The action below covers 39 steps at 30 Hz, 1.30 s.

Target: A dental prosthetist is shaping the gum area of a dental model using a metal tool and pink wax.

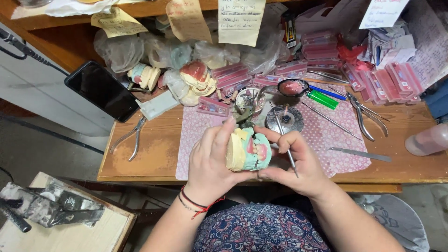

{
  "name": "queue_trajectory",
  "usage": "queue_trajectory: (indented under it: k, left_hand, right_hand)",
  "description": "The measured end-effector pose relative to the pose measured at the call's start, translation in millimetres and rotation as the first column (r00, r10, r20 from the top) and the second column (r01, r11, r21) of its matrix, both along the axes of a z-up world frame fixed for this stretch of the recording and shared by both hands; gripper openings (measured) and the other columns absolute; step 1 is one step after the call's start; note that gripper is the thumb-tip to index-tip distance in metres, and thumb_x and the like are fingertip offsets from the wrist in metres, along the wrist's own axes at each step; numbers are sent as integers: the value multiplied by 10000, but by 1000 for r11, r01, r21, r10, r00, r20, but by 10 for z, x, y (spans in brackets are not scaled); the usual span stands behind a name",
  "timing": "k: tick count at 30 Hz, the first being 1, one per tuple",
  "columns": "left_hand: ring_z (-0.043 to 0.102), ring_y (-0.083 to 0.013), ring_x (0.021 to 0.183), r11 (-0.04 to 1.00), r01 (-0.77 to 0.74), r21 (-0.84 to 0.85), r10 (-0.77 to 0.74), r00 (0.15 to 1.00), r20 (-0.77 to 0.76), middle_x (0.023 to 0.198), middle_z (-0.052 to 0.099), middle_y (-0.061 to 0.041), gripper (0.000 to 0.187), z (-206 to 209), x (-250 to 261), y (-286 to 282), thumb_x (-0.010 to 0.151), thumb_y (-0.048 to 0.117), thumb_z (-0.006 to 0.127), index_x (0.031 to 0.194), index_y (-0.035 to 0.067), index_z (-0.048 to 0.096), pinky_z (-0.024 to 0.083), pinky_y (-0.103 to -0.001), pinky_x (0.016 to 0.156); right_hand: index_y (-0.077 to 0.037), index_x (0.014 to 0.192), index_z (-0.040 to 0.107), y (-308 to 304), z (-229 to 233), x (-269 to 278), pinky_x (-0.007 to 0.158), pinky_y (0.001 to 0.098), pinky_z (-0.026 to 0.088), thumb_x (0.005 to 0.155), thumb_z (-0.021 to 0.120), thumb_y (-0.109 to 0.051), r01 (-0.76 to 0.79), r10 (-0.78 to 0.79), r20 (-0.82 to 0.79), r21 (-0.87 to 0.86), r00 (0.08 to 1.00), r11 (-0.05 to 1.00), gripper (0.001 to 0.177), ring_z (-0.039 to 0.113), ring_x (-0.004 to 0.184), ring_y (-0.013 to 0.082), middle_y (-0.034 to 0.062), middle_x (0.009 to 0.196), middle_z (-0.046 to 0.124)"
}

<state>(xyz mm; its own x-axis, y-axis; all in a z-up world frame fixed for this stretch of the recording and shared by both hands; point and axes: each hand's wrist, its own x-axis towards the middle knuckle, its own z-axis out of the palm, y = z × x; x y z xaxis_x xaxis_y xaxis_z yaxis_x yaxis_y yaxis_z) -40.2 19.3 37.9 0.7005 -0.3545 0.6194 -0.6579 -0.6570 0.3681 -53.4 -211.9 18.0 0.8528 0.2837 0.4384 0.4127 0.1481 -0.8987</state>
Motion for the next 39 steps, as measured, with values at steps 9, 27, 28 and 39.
queue_trajectory:
  k: [9,27,28,39]
  left_hand:
    - [707,-246,1143,995,79,69,-57,959,-278,1297,684,-60,1077,469,45,385,563,792,761,1429,204,505,575,-422,844]
    - [608,-332,1249,206,109,-972,-744,663,-84,1372,553,-223,1438,-396,199,301,591,657,953,1602,40,139,484,-539,1158]
    - [608,-332,1249,207,110,-972,-745,661,-84,1372,553,-223,1438,-466,157,157,591,657,953,1602,40,139,484,-539,1158]
    - [788,-317,864,52,-302,-952,-710,659,-248,1108,730,-340,605,-607,368,-116,1032,454,511,1475,41,528,654,-333,633]
  right_hand:
    - [-188,1063,364,-95,-12,7,1194,492,381,854,760,-19,-149,155,-46,109,987,983,478,486,1456,377,342,1481,538]
    - [-115,1069,399,275,-313,-22,1016,627,539,746,732,143,-173,356,-64,786,932,594,531,536,1300,609,440,1515,399]
    - [-115,1069,399,326,-309,-21,1016,627,539,746,732,143,-171,353,-63,786,933,594,531,536,1300,609,440,1515,399]
    - [-72,1061,425,392,-422,-25,1058,544,537,683,854,175,-183,244,-66,483,968,856,623,531,1377,469,356,1544,466]
